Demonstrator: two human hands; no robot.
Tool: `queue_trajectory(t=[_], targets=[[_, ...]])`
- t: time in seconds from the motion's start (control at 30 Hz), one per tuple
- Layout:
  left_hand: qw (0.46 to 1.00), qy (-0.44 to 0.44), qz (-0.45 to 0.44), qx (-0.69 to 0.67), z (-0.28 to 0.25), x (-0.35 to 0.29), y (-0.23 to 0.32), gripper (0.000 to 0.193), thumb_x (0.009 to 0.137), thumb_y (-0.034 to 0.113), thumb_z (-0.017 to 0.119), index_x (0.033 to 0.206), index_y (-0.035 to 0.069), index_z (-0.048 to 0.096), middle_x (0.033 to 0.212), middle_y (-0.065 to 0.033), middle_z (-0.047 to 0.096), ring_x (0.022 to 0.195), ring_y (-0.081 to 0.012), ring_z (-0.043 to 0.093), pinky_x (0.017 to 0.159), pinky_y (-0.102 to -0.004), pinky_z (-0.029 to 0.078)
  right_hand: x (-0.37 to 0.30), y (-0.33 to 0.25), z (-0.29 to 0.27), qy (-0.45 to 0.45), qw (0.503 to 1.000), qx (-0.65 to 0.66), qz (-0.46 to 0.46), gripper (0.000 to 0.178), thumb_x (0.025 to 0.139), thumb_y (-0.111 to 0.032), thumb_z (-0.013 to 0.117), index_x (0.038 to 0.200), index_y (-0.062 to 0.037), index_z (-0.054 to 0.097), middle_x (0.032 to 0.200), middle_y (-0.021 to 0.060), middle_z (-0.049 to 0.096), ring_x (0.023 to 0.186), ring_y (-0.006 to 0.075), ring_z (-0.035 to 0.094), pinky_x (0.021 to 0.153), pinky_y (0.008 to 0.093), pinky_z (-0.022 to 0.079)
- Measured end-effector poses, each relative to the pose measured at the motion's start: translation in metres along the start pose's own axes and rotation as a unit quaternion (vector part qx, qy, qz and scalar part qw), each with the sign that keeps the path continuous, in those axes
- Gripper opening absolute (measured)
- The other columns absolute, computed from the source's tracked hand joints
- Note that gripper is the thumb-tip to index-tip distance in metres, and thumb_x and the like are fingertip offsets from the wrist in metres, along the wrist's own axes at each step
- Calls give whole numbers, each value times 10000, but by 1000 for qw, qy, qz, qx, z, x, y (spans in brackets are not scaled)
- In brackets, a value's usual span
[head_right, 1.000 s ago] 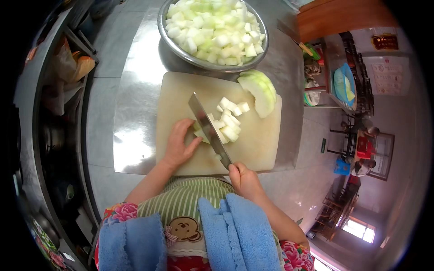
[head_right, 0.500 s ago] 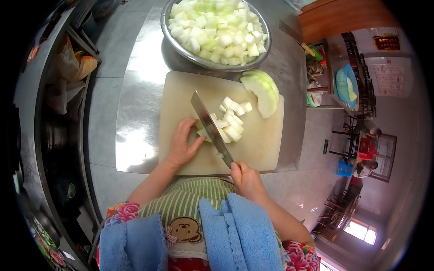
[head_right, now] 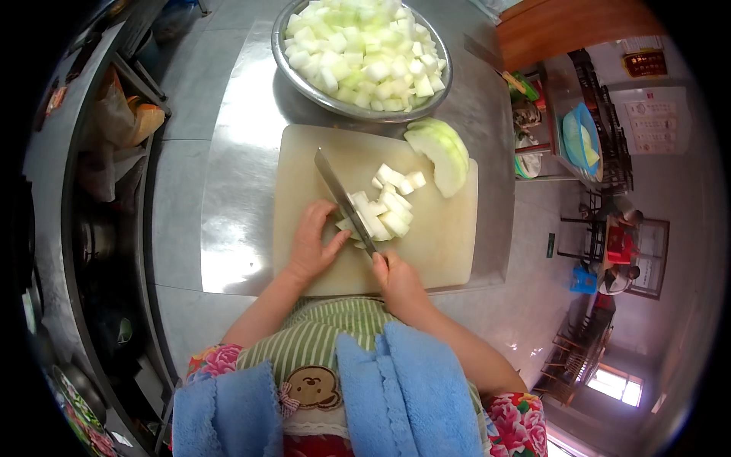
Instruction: The person chops a melon into small cubes on a cutting board using a cleaver and places the pieces into a large metal bowl.
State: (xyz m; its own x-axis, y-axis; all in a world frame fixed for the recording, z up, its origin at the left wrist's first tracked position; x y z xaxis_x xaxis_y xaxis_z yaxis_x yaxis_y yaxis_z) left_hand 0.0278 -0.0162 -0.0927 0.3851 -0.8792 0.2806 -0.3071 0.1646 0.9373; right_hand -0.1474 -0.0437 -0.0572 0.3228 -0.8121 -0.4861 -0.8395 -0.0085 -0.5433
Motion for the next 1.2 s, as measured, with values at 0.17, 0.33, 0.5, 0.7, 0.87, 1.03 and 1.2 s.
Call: queue_trajectory(t=[0.17,0.33,0.5,0.7,0.87,1.03,1.2], targets=[[1000,-13,-9,6,0,2,0,491,778,117,727,1190,-1,485,1125,-190,528,1054,-379,501,911,-434,426,16,16,5,15,997,49,-59,372,996,-339,468,924,10,577,687,210,596,616,340,592,584,427,463],[999,-18,1,43,3,7,14,525,787,138,721,1241,30,480,1170,-184,508,1081,-381,490,940,-436,416,27,9,3,-66,980,182,36,407,1020,-380,418,832,-40,541,584,41,511,464,136,472,460,300,408],[994,-21,44,96,14,3,17,517,793,164,724,1248,74,495,1238,-175,469,1097,-380,484,946,-425,420,13,-4,5,-68,960,273,2,434,1027,-407,392,778,-63,480,580,11,486,443,100,443,433,252,375],[991,-34,-5,130,23,8,10,429,847,177,673,1222,44,515,1270,-189,468,1145,-377,465,972,-442,398,-12,11,-31,-22,958,285,10,396,1014,-349,467,772,-42,525,587,9,504,461,83,450,433,248,370],[984,87,-8,153,-16,26,-1,357,940,207,532,1255,39,531,1330,-193,460,1211,-361,446,1030,-447,349,-35,-2,-92,197,962,24,-187,310,884,-340,663,926,-34,631,647,62,590,524,160,572,489,299,452],[993,-17,84,85,-40,97,88,391,923,186,532,1285,39,536,1381,-183,457,1287,-365,406,1090,-449,305,-58,-30,-109,264,864,-305,-302,393,755,-402,738,966,-93,618,682,55,588,585,217,591,520,326,474],[848,-390,302,195,91,44,126,456,916,281,569,1359,198,502,1495,-76,369,1403,-336,282,1130,-552,224,-56,-31,-89,224,832,-362,-355,389,763,-446,712,937,-126,577,646,27,500,583,207,560,519,333,462]])
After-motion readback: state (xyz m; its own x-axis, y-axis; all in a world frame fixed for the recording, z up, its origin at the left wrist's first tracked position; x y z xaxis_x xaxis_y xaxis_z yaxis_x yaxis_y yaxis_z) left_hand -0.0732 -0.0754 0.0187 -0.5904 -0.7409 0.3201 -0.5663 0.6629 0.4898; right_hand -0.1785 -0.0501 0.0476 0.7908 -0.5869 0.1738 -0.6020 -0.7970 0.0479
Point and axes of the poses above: each hand's wrist, its own x-axis towards the middle knuckle, its own z-axis out of the palm, y = z × x, the point moved 10 cm from there along x, towards the middle knuckle
